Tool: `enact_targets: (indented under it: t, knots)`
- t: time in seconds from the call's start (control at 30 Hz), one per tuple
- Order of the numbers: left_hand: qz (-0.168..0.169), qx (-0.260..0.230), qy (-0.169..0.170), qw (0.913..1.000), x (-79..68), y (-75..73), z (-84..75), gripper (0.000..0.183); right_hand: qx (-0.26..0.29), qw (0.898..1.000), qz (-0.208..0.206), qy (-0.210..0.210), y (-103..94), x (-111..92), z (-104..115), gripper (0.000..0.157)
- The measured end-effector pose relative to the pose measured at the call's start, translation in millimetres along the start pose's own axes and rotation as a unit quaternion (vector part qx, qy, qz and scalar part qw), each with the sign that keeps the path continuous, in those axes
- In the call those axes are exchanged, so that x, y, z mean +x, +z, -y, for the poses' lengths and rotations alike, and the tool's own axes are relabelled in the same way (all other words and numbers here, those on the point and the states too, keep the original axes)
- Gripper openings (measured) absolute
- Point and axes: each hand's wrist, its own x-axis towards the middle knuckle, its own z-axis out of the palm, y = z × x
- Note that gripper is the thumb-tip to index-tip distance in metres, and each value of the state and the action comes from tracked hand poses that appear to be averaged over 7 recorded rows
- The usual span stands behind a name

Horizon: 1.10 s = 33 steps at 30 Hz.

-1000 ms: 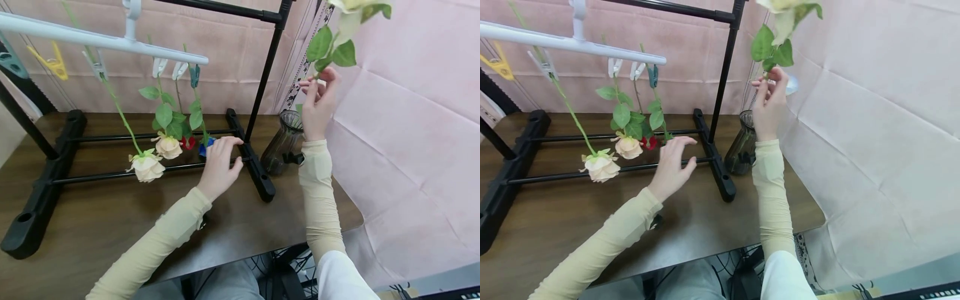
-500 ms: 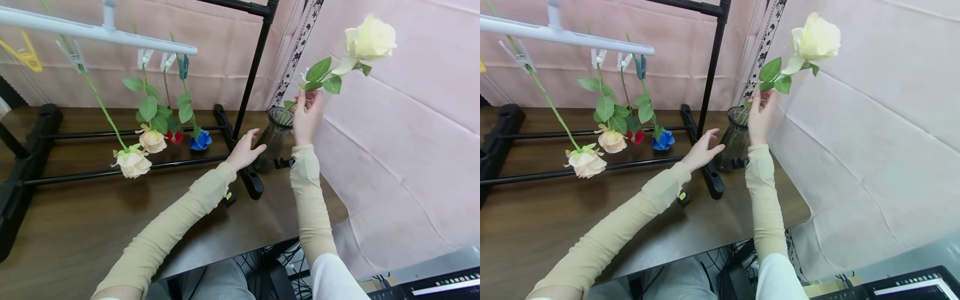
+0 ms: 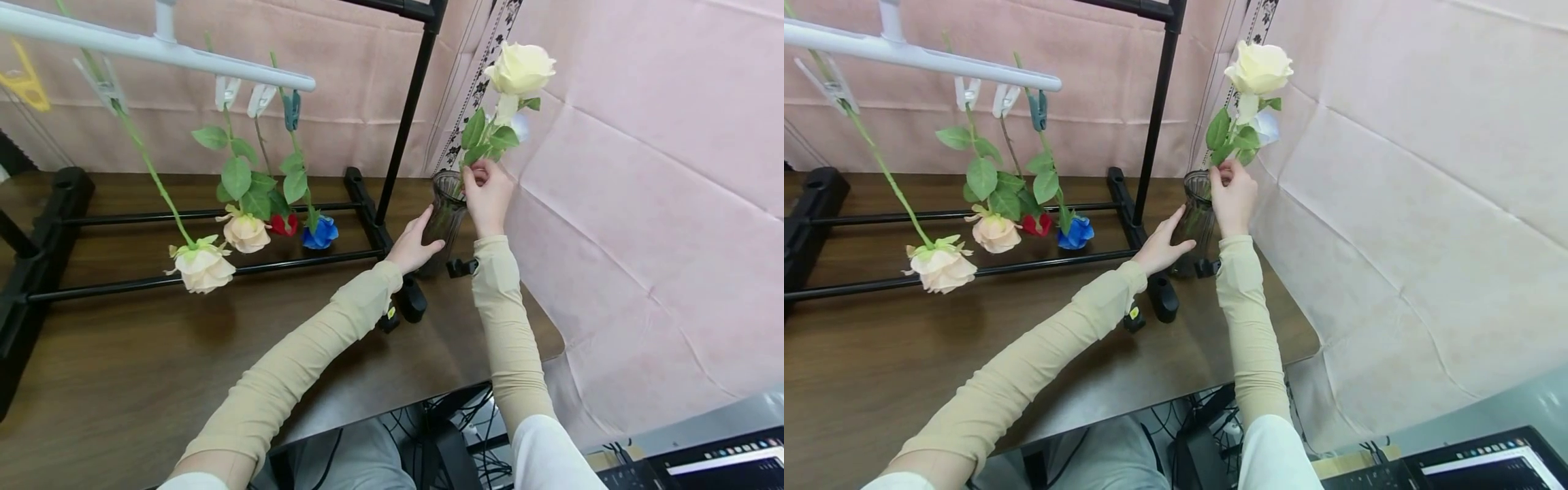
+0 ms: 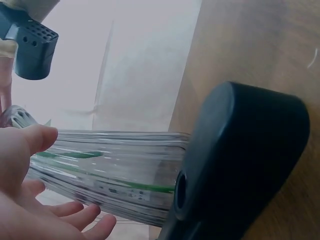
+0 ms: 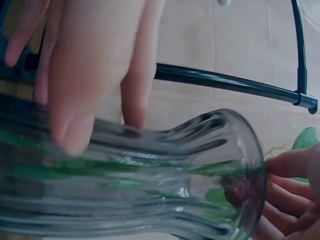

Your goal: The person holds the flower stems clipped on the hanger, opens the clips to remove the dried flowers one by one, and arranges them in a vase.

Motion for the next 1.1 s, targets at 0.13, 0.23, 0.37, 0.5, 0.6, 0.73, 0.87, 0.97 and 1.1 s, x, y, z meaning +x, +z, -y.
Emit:
enact_targets:
  t: [0.13,0.23,0.37,0.5,0.6,0.73,0.87,0.97,1.1]
  knots:
    - [-0.013,0.014,0.000,0.9998,-1.2,-11.0,6.2,0.074,-0.117,0.993,0.033,-0.012,8.6,2,6,0.027]
    - [-0.025,0.012,0.006,0.9996,-2.5,-19.8,10.6,0.070,-0.158,0.985,0.062,-0.025,13.3,3,13,0.029]
    - [-0.032,-0.006,0.010,0.9994,-6.5,-28.2,16.5,0.065,-0.180,0.981,0.059,-0.039,15.6,0,22,0.027]
    - [-0.027,-0.034,0.011,0.9990,-14.1,-34.4,18.1,0.065,-0.168,0.985,0.029,-0.032,12.9,-8,33,0.027]
    - [-0.047,-0.042,0.027,0.9976,-21.4,-42.4,13.3,0.063,-0.131,0.991,0.002,-0.037,10.5,-14,43,0.032]
    - [-0.111,-0.033,0.080,0.9900,-38.4,-61.7,-6.0,0.052,-0.074,0.995,-0.022,-0.061,5.7,-23,56,0.037]
    - [-0.226,-0.061,0.150,0.9605,-70.3,-98.0,-33.6,0.036,-0.030,0.994,-0.016,-0.108,5.5,-34,71,0.033]
    - [-0.338,-0.096,0.198,0.9150,-99.1,-135.5,-50.6,0.026,0.001,0.988,-0.007,-0.154,10.8,-41,82,0.028]
    - [-0.499,-0.120,0.199,0.8349,-132.3,-189.2,-50.7,0.015,0.046,0.977,0.012,-0.206,24.6,-47,100,0.021]
